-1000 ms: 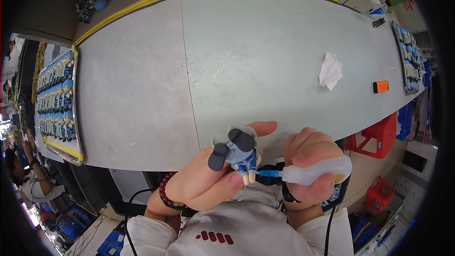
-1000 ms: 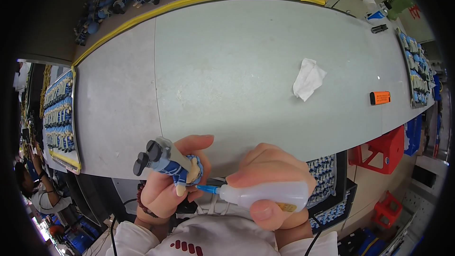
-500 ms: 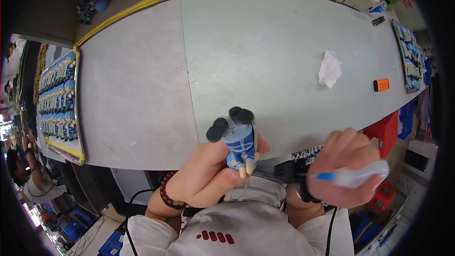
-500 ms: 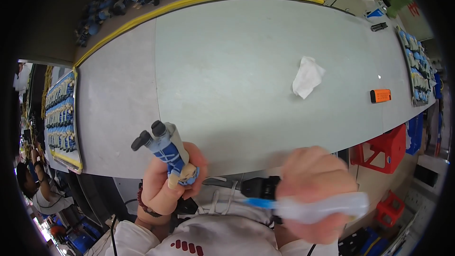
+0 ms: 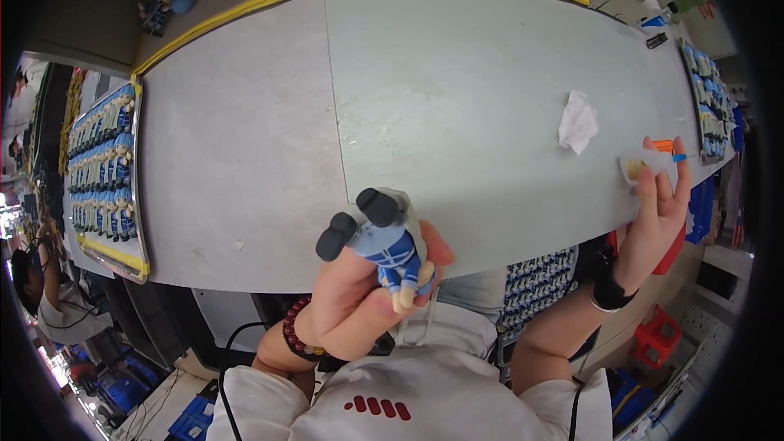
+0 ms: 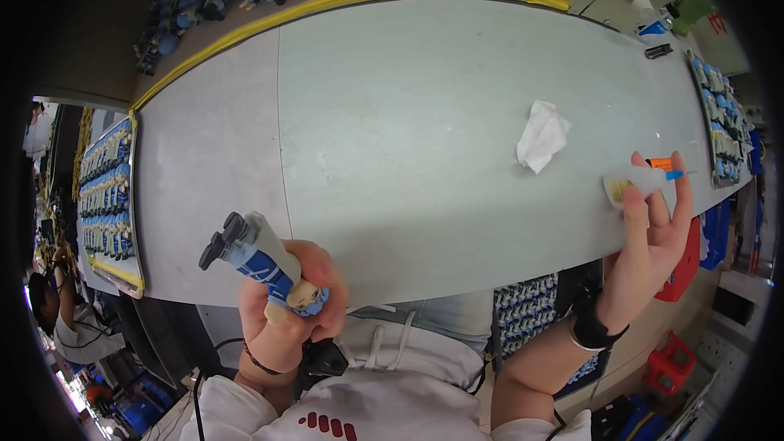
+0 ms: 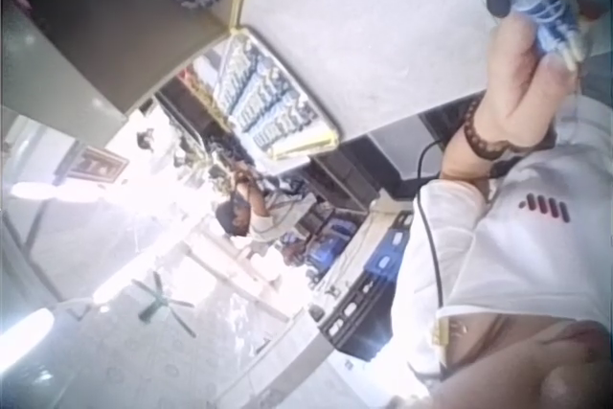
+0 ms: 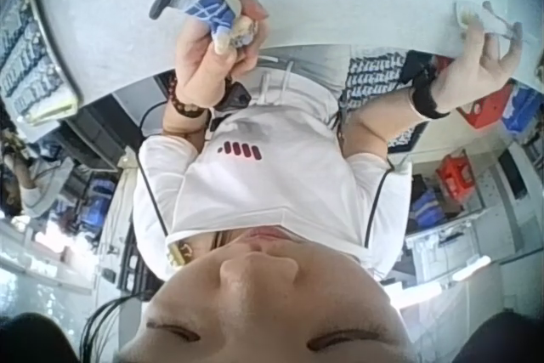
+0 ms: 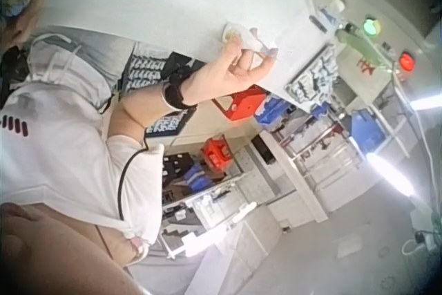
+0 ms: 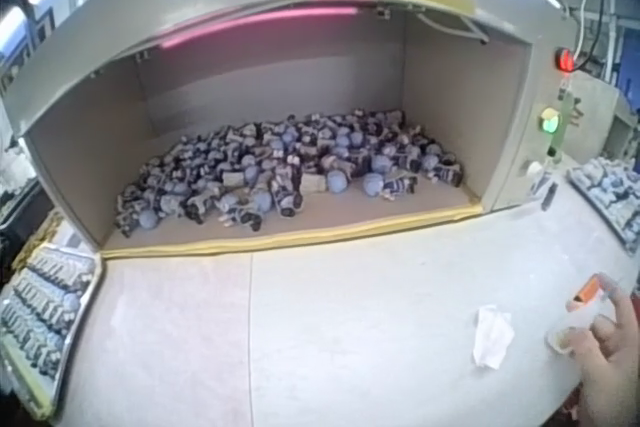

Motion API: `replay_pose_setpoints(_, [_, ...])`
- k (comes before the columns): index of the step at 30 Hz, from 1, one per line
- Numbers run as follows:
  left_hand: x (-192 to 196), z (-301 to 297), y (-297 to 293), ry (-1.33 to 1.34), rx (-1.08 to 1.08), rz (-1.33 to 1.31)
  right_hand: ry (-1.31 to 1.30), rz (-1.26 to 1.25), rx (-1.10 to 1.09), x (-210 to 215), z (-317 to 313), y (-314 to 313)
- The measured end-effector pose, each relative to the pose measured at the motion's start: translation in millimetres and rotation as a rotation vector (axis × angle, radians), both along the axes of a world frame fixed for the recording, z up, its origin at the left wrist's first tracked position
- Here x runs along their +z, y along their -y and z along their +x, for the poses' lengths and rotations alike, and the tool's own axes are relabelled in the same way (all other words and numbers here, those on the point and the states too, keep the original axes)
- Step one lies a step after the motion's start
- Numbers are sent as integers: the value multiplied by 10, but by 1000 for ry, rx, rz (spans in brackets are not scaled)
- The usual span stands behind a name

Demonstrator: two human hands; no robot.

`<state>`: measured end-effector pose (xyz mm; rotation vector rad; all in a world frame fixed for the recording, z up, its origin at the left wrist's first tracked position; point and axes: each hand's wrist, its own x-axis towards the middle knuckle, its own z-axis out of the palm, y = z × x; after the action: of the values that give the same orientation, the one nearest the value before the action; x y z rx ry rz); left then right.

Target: The person is assembling small figurines by applying glue to the components and using a lighter to finish plastic parts.

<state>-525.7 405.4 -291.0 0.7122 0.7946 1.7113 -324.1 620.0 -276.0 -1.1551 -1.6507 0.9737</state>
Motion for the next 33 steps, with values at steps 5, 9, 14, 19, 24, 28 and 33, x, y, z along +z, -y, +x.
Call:
replay_pose_setpoints(5, [-11,-7,-1,-6,23,20,-18,186,-81,-126,-212,-1])
replay_pose_setpoints(9, [29,-9,2,-8,35,13,62,626,-372,-210,-58,108])
replay_pose_setpoints(14, [28,-30,-27,-32,39,8,569,649,157,21,-630,515])
replay_pose_setpoints(19, [59,-34,-31,106,8,-80,530,546,292,-98,-650,478])
replay_pose_setpoints(24, [47,24,-83,128,73,-106,330,557,306,-14,-638,657])
replay_pose_setpoints(28, [140,67,-104,110,148,-283,-271,578,459,55,-660,893])
replay_pose_setpoints(33, [171,76,-139,180,211,-312,-184,681,852,70,-805,902])
